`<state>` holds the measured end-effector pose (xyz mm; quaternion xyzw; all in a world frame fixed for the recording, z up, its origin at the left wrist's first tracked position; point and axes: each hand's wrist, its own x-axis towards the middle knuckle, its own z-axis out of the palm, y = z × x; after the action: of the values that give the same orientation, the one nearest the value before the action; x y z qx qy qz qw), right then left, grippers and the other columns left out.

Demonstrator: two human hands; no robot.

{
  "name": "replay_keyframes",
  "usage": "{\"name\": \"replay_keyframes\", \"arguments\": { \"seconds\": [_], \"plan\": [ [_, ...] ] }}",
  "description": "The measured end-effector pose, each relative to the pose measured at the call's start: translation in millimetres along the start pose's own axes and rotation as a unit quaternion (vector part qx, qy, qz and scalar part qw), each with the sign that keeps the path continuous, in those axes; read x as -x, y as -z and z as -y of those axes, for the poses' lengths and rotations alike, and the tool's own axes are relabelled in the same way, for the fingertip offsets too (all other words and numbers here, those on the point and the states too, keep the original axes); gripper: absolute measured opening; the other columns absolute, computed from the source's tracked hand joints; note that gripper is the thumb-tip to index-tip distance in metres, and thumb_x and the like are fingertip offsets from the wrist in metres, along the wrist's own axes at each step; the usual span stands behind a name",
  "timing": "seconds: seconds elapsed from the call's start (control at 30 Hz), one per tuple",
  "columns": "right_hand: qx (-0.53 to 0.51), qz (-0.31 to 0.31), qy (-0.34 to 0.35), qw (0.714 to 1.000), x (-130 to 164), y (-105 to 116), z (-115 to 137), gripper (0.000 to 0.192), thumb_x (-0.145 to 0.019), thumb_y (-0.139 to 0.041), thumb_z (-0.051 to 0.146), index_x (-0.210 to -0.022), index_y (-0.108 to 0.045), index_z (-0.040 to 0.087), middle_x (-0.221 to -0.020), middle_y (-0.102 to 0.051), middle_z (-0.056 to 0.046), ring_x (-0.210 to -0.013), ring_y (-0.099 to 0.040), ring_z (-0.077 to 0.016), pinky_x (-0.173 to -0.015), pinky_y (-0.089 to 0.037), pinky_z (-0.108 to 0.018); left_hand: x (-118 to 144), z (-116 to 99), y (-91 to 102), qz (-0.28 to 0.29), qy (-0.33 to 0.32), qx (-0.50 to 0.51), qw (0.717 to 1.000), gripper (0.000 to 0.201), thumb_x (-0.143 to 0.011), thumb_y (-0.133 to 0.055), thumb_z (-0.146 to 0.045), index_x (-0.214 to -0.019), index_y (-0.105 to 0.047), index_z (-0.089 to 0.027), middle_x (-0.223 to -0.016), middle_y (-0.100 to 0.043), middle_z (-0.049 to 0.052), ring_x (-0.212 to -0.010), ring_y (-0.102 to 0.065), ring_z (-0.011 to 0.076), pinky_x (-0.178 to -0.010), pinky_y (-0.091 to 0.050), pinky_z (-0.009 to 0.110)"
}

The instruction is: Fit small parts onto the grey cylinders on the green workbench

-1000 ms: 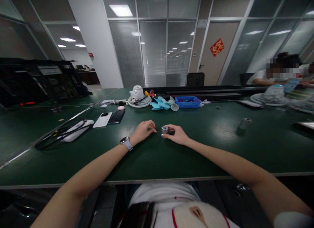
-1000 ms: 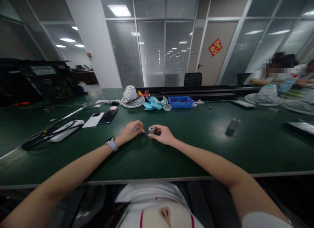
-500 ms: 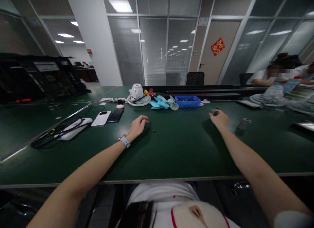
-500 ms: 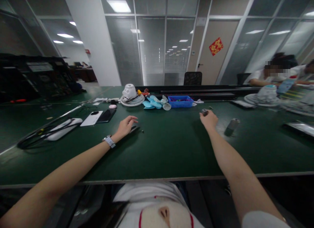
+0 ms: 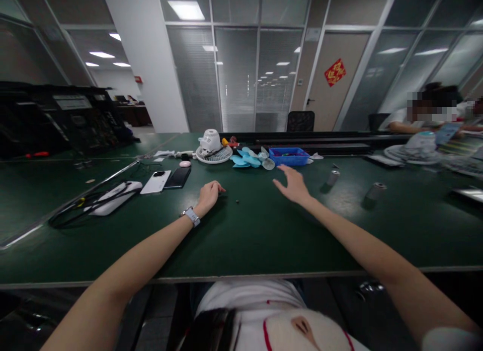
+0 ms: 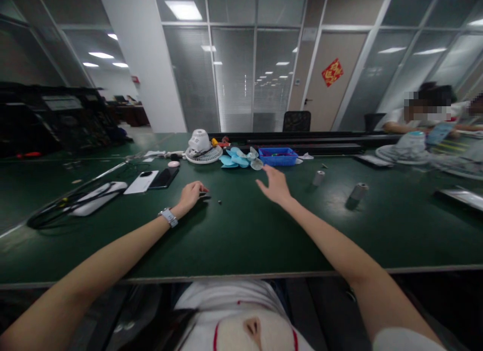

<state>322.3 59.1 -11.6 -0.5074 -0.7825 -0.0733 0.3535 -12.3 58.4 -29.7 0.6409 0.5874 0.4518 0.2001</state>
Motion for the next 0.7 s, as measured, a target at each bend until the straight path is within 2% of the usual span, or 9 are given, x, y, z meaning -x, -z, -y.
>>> {"name": "replay_keyframes", "arguments": {
  "seconds": [0.07,0.13,0.23,0.33,0.43,0.57,0.7],
  "plan": [
    [-0.071,0.117,0.107,0.985,9,-13,41,0.061,-0.093,-0.051,0.050,-0.147,-0.043,0.022,-0.154,-0.038,-0.012,-0.139,-0.038,-0.0298,-0.113,-0.029,-0.051,0,0,0.3,0.000,0.001,-0.003,1.000,0.027,-0.077,-0.036,-0.027,-0.057,-0.053,-0.023,-0.078,-0.076,0.005,-0.080,-0.067,0.0223,-0.072,-0.048,0.031],
    [-0.119,0.200,0.175,0.957,18,-23,72,0.063,-0.095,-0.049,0.051,-0.151,-0.038,0.026,-0.159,-0.030,-0.008,-0.144,-0.031,-0.0275,-0.116,-0.027,-0.049,0,0,0.7,0.006,-0.002,-0.012,1.000,0.027,-0.077,-0.036,-0.027,-0.056,-0.054,-0.022,-0.079,-0.076,0.006,-0.080,-0.066,0.0226,-0.072,-0.048,0.031],
    [-0.140,0.252,0.221,0.932,22,-32,95,0.060,-0.098,-0.044,0.049,-0.153,-0.035,0.028,-0.161,-0.025,-0.005,-0.147,-0.023,-0.0245,-0.118,-0.022,-0.047,1,-2,1.3,0.014,-0.008,-0.028,0.999,0.028,-0.076,-0.037,-0.026,-0.056,-0.056,-0.022,-0.079,-0.075,0.006,-0.080,-0.066,0.0231,-0.072,-0.048,0.031],
    [-0.130,0.263,0.240,0.925,17,-38,100,0.053,-0.100,-0.042,0.042,-0.151,-0.038,0.027,-0.159,-0.028,-0.005,-0.147,-0.024,-0.0230,-0.118,-0.023,-0.047,2,-3,1.5,0.018,-0.012,-0.031,0.999,0.026,-0.074,-0.038,-0.025,-0.056,-0.057,-0.022,-0.077,-0.074,0.006,-0.078,-0.066,0.0223,-0.072,-0.048,0.031],
    [-0.129,0.262,0.244,0.925,13,-39,102,0.046,-0.100,-0.043,0.034,-0.145,-0.049,0.026,-0.152,-0.042,-0.005,-0.142,-0.035,-0.0234,-0.115,-0.030,-0.046,2,-4,1.4,0.016,-0.013,-0.024,1.000,0.025,-0.073,-0.040,-0.024,-0.057,-0.059,-0.022,-0.076,-0.074,0.004,-0.076,-0.065,0.0209,-0.071,-0.047,0.030],
    [-0.129,0.211,0.221,0.943,17,-35,101,0.037,-0.097,-0.046,0.021,-0.128,-0.065,0.024,-0.126,-0.067,-0.006,-0.120,-0.059,-0.0215,-0.103,-0.043,-0.042,2,-1,0.8,0.018,-0.010,-0.030,0.999,0.025,-0.076,-0.042,-0.025,-0.060,-0.062,-0.022,-0.077,-0.074,0.003,-0.076,-0.065,0.0203,-0.071,-0.046,0.029],
    [-0.110,0.172,0.180,0.962,22,-31,89,0.040,-0.091,-0.048,0.008,-0.121,-0.070,0.023,-0.113,-0.072,-0.006,-0.104,-0.066,-0.0201,-0.095,-0.050,-0.039,0,2,0.1,0.017,-0.013,-0.033,0.999,0.025,-0.077,-0.043,-0.025,-0.063,-0.064,-0.022,-0.076,-0.073,0.003,-0.077,-0.065,0.0204,-0.071,-0.046,0.029]
  ]
}}
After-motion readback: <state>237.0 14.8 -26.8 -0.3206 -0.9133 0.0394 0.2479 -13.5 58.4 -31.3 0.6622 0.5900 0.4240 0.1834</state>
